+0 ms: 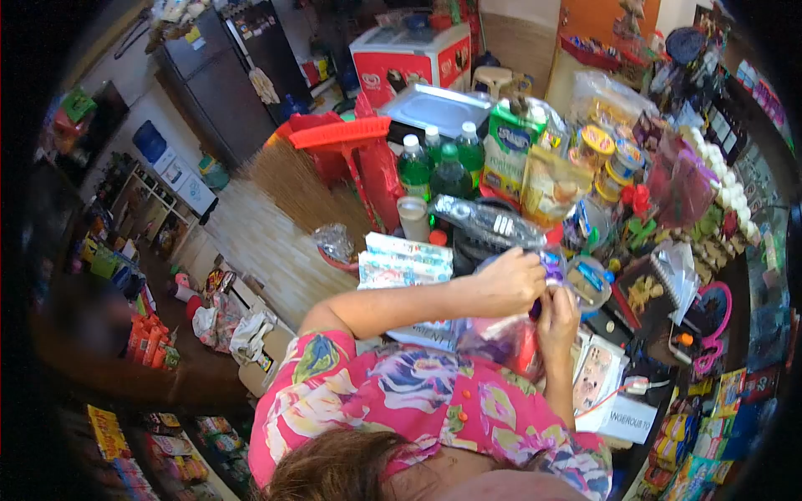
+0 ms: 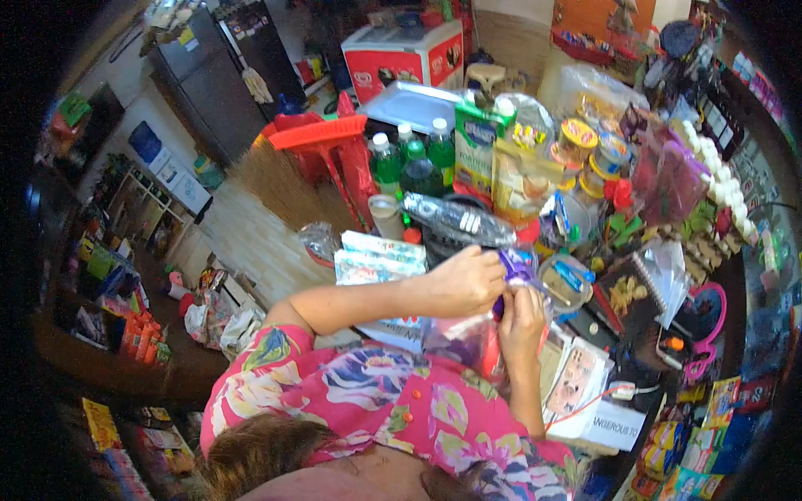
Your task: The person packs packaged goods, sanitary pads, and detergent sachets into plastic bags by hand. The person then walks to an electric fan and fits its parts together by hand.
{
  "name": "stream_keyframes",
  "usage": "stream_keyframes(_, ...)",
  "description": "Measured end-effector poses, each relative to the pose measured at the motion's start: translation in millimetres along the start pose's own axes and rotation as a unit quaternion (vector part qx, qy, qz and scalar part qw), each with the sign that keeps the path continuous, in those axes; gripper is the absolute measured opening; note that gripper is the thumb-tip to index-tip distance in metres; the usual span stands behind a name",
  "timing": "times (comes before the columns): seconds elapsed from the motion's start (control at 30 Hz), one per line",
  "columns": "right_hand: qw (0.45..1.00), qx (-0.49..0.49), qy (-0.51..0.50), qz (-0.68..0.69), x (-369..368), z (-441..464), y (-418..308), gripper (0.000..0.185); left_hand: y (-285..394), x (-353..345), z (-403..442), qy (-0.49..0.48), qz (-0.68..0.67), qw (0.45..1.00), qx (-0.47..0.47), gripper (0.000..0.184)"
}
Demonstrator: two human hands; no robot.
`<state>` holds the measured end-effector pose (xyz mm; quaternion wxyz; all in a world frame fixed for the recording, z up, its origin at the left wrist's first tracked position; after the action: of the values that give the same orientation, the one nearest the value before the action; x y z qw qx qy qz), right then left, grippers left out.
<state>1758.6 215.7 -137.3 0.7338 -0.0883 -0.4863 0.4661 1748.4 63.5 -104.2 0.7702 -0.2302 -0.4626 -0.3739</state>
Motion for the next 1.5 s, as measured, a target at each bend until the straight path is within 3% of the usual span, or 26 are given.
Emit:
stream_keyframes(0.17,0.997,0.033,-0.027,-0.064,-2,-6,3,0.008,4,-10,6,-0.026,0.118,0.993,-0.006,0.011)
stream_keyframes(0.23,0.997,0.041,-0.013,-0.061,1,-6,-4,0.009,-7,-12,8,-0.025,0.036,0.999,-0.001,0.01)
stream_keyframes(0.27,0.999,0.021,-0.011,-0.03,3,-6,-6,0.005,-18,-17,10,-0.036,-0.135,0.987,0.076,0.009)
stream_keyframes(0.33,1.0,0.015,0.015,0.004,5,-7,-10,0.008,-20,-18,7,-0.049,-0.443,0.869,0.216,0.01)
stream_keyframes(0.4,0.997,-0.021,0.04,0.062,4,-8,-7,0.006,-10,-19,0,-0.021,-0.668,0.689,0.281,0.011)
stream_keyframes(0.5,0.986,-0.079,0.058,0.132,1,-9,-1,0.004,-17,-17,-1,0.04,-0.728,0.632,0.262,0.009)
stream_keyframes(0.53,0.982,-0.095,0.064,0.151,-1,-8,-1,0.003,-17,-10,2,0.026,-0.694,0.677,0.242,0.008)
stream_keyframes(0.63,0.969,-0.12,0.057,0.209,-1,-10,3,0.001,-25,-3,-3,-0.029,-0.653,0.717,0.243,0.009)
stream_keyframes(0.7,0.957,-0.132,0.047,0.253,-2,-14,6,0.001,-26,-1,-10,-0.029,-0.67,0.708,0.22,0.014)
stream_keyframes(0.77,0.902,-0.16,0.011,0.401,6,-16,8,0.003,-24,1,-15,-0.008,-0.691,0.692,0.208,0.02)
stream_keyframes(0.8,0.865,-0.173,-0.006,0.471,10,-16,6,0.004,-24,4,-13,-0.004,-0.554,0.815,0.169,0.028)
stream_keyframes(0.87,0.842,-0.179,-0.032,0.508,19,-16,-3,0.009,-18,4,-13,0.008,-0.322,0.938,0.129,0.029)
stream_keyframes(0.9,0.83,-0.182,-0.047,0.525,24,-16,-8,0.011,-13,4,-12,0.015,-0.196,0.975,0.106,0.03)
stream_keyframes(1.07,0.801,-0.105,0.031,0.589,66,-21,-2,0.025,-22,-4,-20,0.083,-0.161,0.976,0.121,0.009)
stream_keyframes(1.2,0.804,-0.077,0.075,0.585,89,-38,14,0.026,-38,3,-29,0.125,-0.187,0.952,0.209,0.01)
stream_keyframes(1.3,0.835,-0.166,0.11,0.513,92,-58,31,0.021,-53,12,-45,0.122,-0.328,0.863,0.365,0.014)
stream_keyframes(1.43,0.915,-0.331,0.088,0.214,88,-66,48,0.012,-60,7,-59,0.175,-0.687,0.591,0.385,0.018)
stream_keyframes(1.47,0.957,-0.28,0.079,-0.016,86,-61,44,0.01,-62,8,-62,0.181,-0.699,0.587,0.365,0.019)
stream_keyframes(1.5,0.967,-0.201,0.107,-0.116,85,-48,29,0.016,-65,10,-65,0.186,-0.711,0.584,0.345,0.019)
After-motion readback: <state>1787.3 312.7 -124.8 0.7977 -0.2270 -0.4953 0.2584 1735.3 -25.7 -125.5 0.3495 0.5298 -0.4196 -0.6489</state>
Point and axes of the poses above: each hand's wrist, its own z-axis towards the middle knuckle, its own x-axis out of the back of the hand, y = z × x, the point moved 2 cm from there along z, towards the middle knuckle, and after that the axes turned 6 degrees about -y, right-handed, at the moved point
